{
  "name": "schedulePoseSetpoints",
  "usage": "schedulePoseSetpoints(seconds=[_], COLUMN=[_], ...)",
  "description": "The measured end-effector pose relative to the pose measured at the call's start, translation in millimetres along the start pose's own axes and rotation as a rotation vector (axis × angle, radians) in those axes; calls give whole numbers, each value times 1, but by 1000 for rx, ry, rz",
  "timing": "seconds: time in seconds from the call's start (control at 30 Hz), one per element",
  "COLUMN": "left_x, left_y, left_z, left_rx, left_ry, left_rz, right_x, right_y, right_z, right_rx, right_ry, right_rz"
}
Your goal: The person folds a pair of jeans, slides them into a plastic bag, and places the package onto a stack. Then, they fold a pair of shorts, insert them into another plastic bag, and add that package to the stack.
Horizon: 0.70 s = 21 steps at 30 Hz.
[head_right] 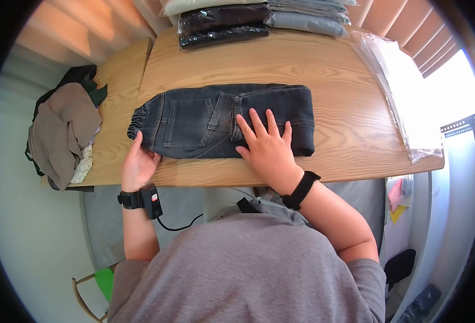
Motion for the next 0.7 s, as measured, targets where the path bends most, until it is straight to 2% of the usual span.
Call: schedulePoseSetpoints(seconds=[0.1, 0.17, 0.2, 0.23, 0.3, 0.37, 0.43, 0.47, 0.5, 0.53, 0.57, 0.6, 0.63, 0.7], left_x=[-18, -35, -57, -78, -121, -161, -181, -182, -186, -183, -177, -173, -169, -162], left_y=[-10, -11, -2, 4, 14, 26, 25, 19, 20, 17, 17, 20, 23, 25], left_z=[-1, 4, 8, 8, 6, -10, -32, -45, -47, -52, -57, -59, -62, -70], left_rx=[-74, -184, -275, -268, -468, -460, -462, -464, -674, -769, -866, -769, -772, -647], left_ry=[31, -7, -72, -75, -254, -430, -762, -836, -1086, -1236, -1386, -1526, -1526, -1799], left_rz=[3, -31, -32, -49, -245, -286, -608, -801, -939, -979, -1014, -1034, -1043, -1048], right_x=[-3, -4, -4, -4, -6, -5, -9, -15, -17, -17, -17, -19, -20, -18], right_y=[1, 1, 2, 3, 4, 4, 5, 5, 4, -4, -2, 2, 4, 8], right_z=[1, 1, 1, 1, 2, 2, 4, 7, 7, 7, 8, 8, 9, 14], right_rx=[-9, -27, -22, -16, -32, -21, -34, -20, -3, 128, 127, 123, 119, 142], right_ry=[-11, -13, -22, -28, -33, -51, -75, -168, -261, -194, -266, -241, -216, -244], right_rz=[11, 22, 24, 26, 43, 46, 78, 104, 130, 292, 302, 288, 272, 256])
Point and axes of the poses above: each hand's wrist, its own y-axis away from the middle knuckle, its own x-axis out of the back of the hand, z = x × y, the point moved 1 cm from there along -y, towards the middle knuckle, and after that the axes turned 5 degrees about -x, right-handed, at the moved point
